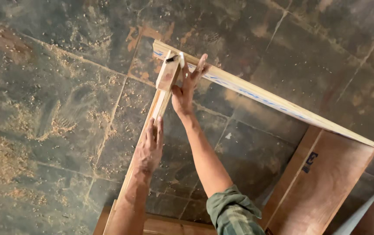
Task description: The person applies adhesive to the edges of wooden boards using a small spatula and their fingers. They dip the spatula into a container of white glue, spread it along the joints of the assembly, and smooth it over with their hands.
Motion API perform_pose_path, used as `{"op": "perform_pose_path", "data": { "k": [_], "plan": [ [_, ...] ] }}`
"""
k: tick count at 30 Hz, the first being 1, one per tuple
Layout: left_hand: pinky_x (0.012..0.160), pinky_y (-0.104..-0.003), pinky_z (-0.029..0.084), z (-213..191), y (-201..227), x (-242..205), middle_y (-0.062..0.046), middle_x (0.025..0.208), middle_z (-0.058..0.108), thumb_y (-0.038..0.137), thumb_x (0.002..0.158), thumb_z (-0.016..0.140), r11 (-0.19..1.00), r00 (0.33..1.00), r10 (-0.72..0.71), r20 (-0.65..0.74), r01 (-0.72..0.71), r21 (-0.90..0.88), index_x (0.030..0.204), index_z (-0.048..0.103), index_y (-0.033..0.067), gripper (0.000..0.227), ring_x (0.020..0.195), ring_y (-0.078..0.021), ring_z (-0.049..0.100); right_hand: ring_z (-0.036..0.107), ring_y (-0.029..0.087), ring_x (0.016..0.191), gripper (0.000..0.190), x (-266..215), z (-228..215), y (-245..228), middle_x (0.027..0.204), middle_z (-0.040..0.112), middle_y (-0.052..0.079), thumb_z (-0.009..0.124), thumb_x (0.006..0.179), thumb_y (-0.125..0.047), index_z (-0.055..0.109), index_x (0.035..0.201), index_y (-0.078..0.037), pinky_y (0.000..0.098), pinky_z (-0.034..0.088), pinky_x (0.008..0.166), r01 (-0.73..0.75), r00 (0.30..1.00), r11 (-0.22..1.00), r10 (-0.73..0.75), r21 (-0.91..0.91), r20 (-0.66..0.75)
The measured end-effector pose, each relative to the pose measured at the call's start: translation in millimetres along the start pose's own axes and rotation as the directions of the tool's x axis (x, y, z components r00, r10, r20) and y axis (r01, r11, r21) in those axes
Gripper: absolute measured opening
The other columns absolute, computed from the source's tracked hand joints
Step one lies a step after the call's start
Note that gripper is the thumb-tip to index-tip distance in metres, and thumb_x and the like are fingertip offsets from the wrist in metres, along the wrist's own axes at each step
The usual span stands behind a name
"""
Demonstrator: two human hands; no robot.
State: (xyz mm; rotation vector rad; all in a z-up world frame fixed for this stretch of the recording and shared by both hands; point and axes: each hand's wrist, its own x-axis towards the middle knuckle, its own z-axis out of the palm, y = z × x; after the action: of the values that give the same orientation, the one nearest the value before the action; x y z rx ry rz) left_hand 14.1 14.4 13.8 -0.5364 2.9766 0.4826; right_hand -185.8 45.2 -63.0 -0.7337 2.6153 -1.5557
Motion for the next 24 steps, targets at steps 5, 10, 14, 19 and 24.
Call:
{"op": "perform_pose_path", "data": {
  "k": [5,10,14,19,24],
  "plan": [
    [0.076,-0.035,0.062,0,0,-1,-0.026,0.142,0.052,0.001,0.092,0.055,0.997,0.999,0.019,-0.03,-0.016,0.082,0.153,0.041,0.0,0.062,0.108,-0.0322,0.071,-0.017,0.05,0.163,0.073,-10,-16,-13,0.177,-0.012,0.019,0.044,0.093,-0.009,0.035,0.165,-0.021,0.0638,-0.002,0.134,-0.075,0.994,0.996,0.078,-0.038,0.08],
    [0.073,-0.034,0.061,-3,3,0,-0.023,0.143,0.053,0.004,0.092,0.054,0.997,1.0,-0.021,0.01,0.021,0.072,0.153,0.043,0.0042,0.061,0.106,-0.03,0.071,-0.016,0.048,0.161,0.098,-17,-28,-19,0.175,-0.012,0.02,0.046,0.076,0.011,0.029,0.166,-0.024,0.066,-0.003,0.133,0.055,0.993,0.983,-0.036,-0.176,0.114],
    [0.079,-0.034,0.061,-4,3,0,-0.022,0.143,0.054,0.003,0.089,0.054,0.997,0.999,-0.018,-0.034,0.021,0.072,0.154,0.043,0.0055,0.066,0.117,-0.0292,0.068,-0.009,0.052,0.16,0.101,-32,-28,-18,0.174,-0.006,0.025,0.043,0.073,0.013,0.021,0.167,-0.018,0.0673,0.003,0.13,-0.007,0.966,0.975,0.064,-0.222,0.25],
    [0.085,-0.037,0.061,-6,5,0,-0.022,0.142,0.054,0.007,0.09,0.056,0.999,0.998,-0.019,-0.054,0.021,0.05,0.153,0.042,0.0038,0.065,0.12,-0.0306,0.064,-0.008,0.054,0.159,0.1,-58,-29,-12,0.172,-0.005,0.026,0.057,0.078,0.005,0.017,0.167,-0.018,0.07,0.011,0.125,0.06,0.954,0.971,0.013,-0.233,0.3],
    [0.088,-0.037,0.06,-1,5,0,-0.022,0.144,0.054,0.005,0.09,0.056,1.0,0.997,-0.031,-0.071,0.031,0.0,0.156,0.039,0.0047,0.068,0.122,-0.0313,0.064,-0.008,0.055,0.156,0.094,-81,-33,-10,0.171,-0.005,0.028,0.062,0.087,-0.002,0.016,0.167,-0.02,0.072,0.012,0.12,0.068,0.919,0.952,0.057,-0.298,0.39]
  ]
}}
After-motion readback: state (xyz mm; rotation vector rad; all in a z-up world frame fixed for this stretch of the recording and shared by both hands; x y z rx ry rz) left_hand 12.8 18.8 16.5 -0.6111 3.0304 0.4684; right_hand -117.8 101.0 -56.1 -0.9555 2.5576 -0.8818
